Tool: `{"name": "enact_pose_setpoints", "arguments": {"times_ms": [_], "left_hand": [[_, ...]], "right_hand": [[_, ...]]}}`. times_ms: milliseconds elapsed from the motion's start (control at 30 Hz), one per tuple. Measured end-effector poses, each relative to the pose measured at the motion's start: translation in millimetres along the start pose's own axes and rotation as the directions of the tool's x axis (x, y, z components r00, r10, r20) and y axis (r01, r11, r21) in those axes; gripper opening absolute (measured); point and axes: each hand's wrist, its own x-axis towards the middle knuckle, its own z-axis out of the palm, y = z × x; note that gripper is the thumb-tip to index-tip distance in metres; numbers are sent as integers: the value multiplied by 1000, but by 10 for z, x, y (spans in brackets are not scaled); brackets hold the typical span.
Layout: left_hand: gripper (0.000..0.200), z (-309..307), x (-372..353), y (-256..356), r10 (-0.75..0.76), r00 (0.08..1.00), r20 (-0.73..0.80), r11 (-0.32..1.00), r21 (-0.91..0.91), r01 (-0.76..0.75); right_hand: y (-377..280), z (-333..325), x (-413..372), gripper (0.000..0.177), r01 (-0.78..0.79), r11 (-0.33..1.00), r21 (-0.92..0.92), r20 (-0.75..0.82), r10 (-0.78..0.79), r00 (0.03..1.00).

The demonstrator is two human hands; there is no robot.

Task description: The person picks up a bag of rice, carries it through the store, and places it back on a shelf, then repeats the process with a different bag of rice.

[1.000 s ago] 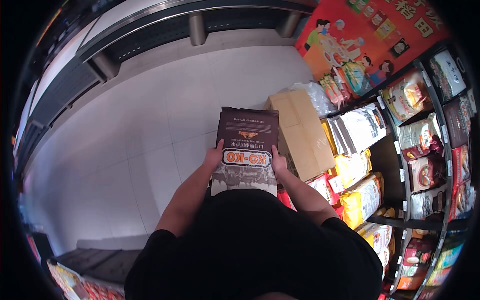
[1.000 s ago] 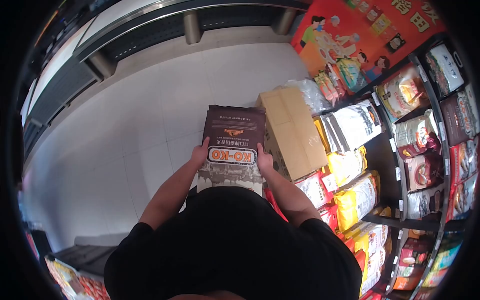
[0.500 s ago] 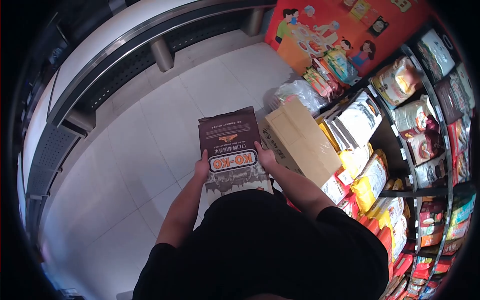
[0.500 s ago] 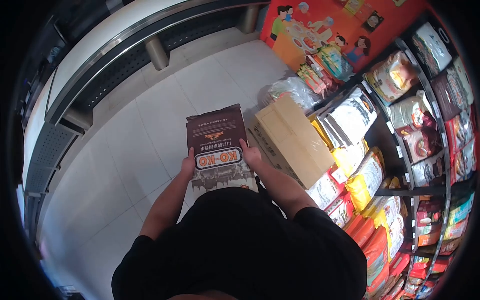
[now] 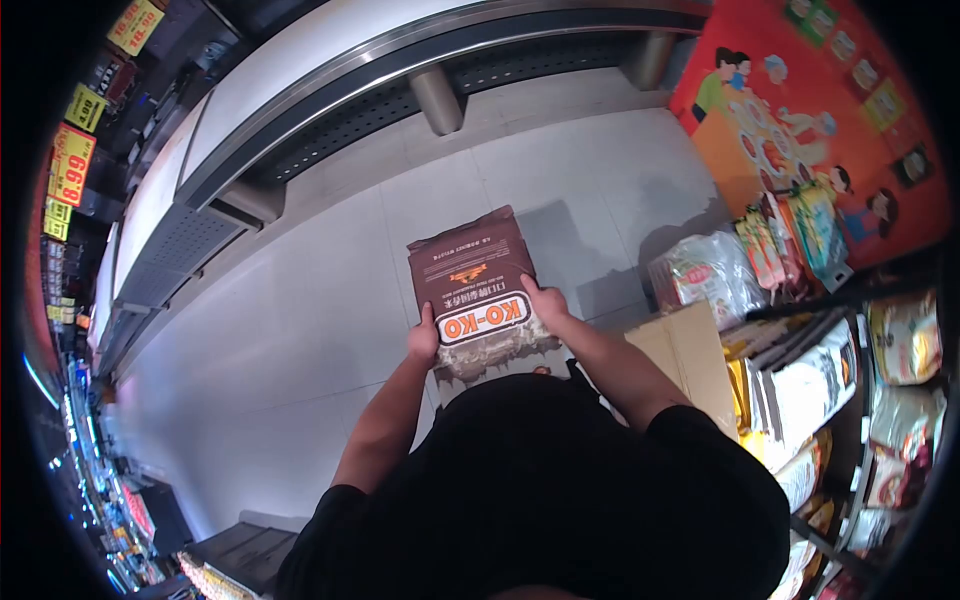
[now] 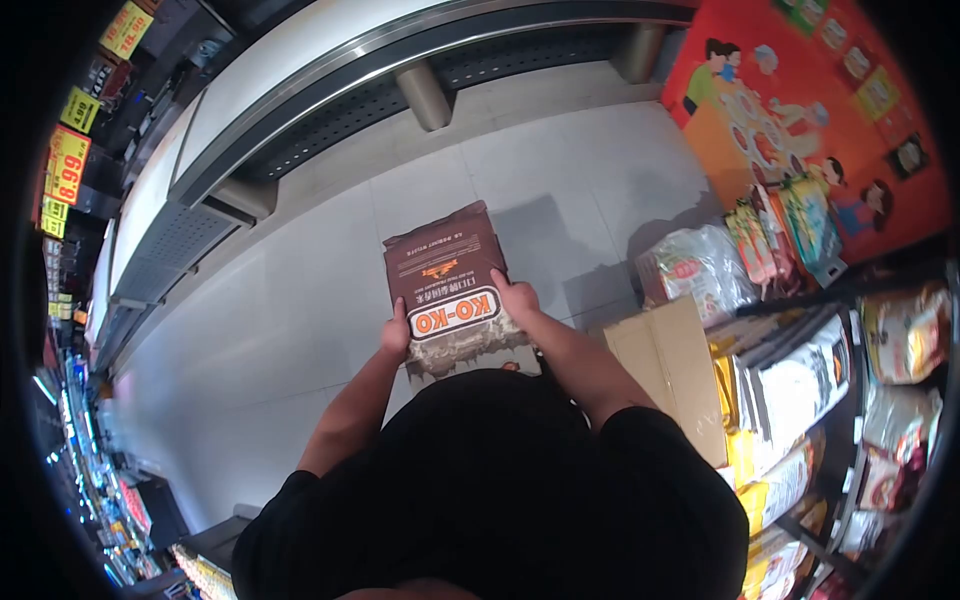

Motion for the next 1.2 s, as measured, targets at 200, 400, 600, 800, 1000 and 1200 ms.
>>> {"name": "enact_pose_setpoints", "arguments": {"times_ms": [200, 400, 600, 800, 1000, 1200], "left_hand": [[88, 592, 169, 1273, 32, 999, 20, 998, -46, -31], [87, 1507, 830, 2130, 80, 993, 81, 986, 137, -90], [89, 2793, 1778, 2813, 62, 962, 267, 935, 322, -150], [87, 4324, 2351, 4100, 112, 820, 561, 762, 481, -434], [87, 5460, 2713, 4488, 6, 612, 791, 724, 418, -548], [86, 6485, 2636, 4746, -153, 501, 852, 667, 463, -583]], "right_hand": [[-340, -386, 1093, 90, 38, 997, 62, 39, -40, 998], [-425, -1143, 1817, 88, -40, 953, 301, -27, 50, 998], [-431, -2004, 2290, 85, -163, 888, 430, -190, 266, 945], [-472, -2815, 2732, 91, -195, 750, 632, -338, 493, 801], [-443, -3121, 2819, 96, -222, 744, 630, -524, 619, 585], [-559, -3476, 2796, 91, -202, 548, 812, -427, 793, 434]]}}
